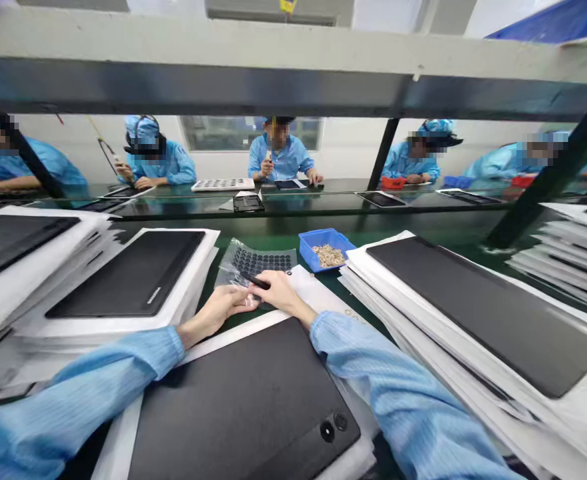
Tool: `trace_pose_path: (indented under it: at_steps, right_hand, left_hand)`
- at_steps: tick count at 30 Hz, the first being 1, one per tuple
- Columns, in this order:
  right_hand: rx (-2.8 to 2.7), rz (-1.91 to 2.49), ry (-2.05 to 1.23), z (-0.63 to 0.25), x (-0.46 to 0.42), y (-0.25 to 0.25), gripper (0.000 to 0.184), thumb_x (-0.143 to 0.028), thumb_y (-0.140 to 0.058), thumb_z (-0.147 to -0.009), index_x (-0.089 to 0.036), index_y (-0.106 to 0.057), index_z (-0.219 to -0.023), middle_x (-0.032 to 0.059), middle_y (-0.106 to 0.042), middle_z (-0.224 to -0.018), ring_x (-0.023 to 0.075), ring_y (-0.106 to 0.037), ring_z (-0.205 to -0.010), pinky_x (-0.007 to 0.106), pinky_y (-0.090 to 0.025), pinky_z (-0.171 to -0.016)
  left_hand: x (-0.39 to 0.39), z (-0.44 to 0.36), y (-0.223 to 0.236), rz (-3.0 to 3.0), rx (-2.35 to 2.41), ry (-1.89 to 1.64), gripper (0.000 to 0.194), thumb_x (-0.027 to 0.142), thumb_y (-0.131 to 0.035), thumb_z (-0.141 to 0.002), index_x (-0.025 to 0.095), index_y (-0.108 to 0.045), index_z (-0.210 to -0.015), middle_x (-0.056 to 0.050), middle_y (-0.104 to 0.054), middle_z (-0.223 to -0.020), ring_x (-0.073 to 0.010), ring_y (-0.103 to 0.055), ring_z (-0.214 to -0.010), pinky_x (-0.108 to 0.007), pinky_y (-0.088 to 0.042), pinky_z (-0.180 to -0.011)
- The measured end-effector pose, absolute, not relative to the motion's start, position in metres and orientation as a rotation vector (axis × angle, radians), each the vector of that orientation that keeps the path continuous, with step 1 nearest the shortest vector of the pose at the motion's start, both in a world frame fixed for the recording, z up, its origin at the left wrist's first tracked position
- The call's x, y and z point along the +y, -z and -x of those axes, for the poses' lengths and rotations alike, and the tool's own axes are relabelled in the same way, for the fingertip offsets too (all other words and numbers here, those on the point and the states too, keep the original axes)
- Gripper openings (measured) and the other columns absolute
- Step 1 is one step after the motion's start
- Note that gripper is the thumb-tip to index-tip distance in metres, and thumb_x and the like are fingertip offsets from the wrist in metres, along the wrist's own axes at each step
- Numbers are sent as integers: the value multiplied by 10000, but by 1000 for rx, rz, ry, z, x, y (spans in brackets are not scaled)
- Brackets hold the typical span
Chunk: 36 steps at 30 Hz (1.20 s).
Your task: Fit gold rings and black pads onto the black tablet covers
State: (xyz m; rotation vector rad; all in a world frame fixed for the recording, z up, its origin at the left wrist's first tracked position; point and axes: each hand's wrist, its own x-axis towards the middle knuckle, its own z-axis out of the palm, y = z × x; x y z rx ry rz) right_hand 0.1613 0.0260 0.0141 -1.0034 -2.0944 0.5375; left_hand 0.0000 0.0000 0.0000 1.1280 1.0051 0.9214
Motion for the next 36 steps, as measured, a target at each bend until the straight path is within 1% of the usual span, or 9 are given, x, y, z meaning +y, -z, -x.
trace_pose_path:
  at_steps: [7, 14, 16, 18, 21, 24, 27, 31, 36]
  right_hand:
    - [-2064, 1065, -630, -159, 26, -11, 288, -103, -608, -753, -160, -465, -511, -48, -469, -522, 88, -427, -548, 226, -302, -573]
    - [-1881, 1173, -973, -169, 37, -18, 225, -242, -547, -821, -162, -505, -615, -80, -411, -438, 57, -332, -391, 200, -256, -423]
    - [-1832, 1187, -1081, -177, 33, -33, 233, -273, -550, -811, -164, -495, -613, -94, -359, -417, 44, -275, -363, 195, -212, -384]
    - [-1788, 1207, -1173, -188, 20, -50, 234, -275, -578, -782, -160, -495, -596, -100, -339, -407, 31, -236, -351, 191, -169, -365]
    - [-1719, 1263, -1304, -209, -19, -70, 198, -238, -626, -733, -137, -537, -588, -94, -360, -398, 16, -217, -344, 184, -132, -355]
    - [-1650, 1340, -1396, -230, -72, -74, 134, -226, -652, -718, -117, -601, -659, -52, -488, -471, 17, -275, -358, 180, -156, -349]
    - [-1643, 1444, -1341, -248, -125, -63, 126, -238, -648, -738, -116, -633, -709, -17, -572, -578, 30, -361, -426, 177, -229, -375]
    - [-1537, 1567, -1279, -264, -174, -44, 136, -240, -633, -754, -134, -594, -677, -64, -444, -521, 35, -334, -451, 184, -238, -404]
    - [-1356, 1565, -1336, -267, -192, -33, 131, -258, -607, -766, -153, -561, -705, -89, -372, -470, 40, -305, -404, 203, -218, -383]
  left_hand:
    - [-2, -3, -4, -1134, 1068, -910, 181, 269, -592, -916, 103, -613, -984, -52, -643, -953, -151, -640, -828, -324, -554, -740]
    - [-10, -3, -17, -1274, 1239, -762, 247, 346, -530, -950, 111, -605, -968, -41, -653, -901, -135, -648, -768, -302, -554, -696]
    - [-15, 4, -28, -1371, 1304, -638, 331, 432, -521, -936, 113, -606, -915, -42, -667, -830, -136, -651, -706, -279, -541, -643]
    - [-21, 13, -40, -1506, 1372, -494, 391, 508, -584, -861, 120, -608, -812, -44, -663, -712, -163, -644, -640, -263, -504, -576]
    - [-34, 22, -56, -1780, 1490, -360, 373, 482, -690, -746, 157, -550, -628, -45, -595, -596, -240, -629, -665, -294, -450, -594]
    - [-57, 12, -62, -2083, 1509, -358, 292, 431, -614, -806, 185, -525, -677, -56, -578, -725, -287, -593, -825, -370, -421, -744]
    - [-90, -12, -59, -2528, 1072, -347, 213, 370, -486, -909, 186, -564, -834, -61, -587, -887, -256, -551, -906, -399, -420, -825]
    - [-127, -39, -47, -2694, 476, -307, 165, 238, -430, -960, 166, -569, -1011, -63, -578, -1072, -227, -480, -1071, -367, -446, -891]
    - [-133, -46, -27, -2734, 410, -455, 152, 141, -426, -949, 147, -533, -1057, -84, -539, -1193, -228, -391, -1210, -373, -405, -988]
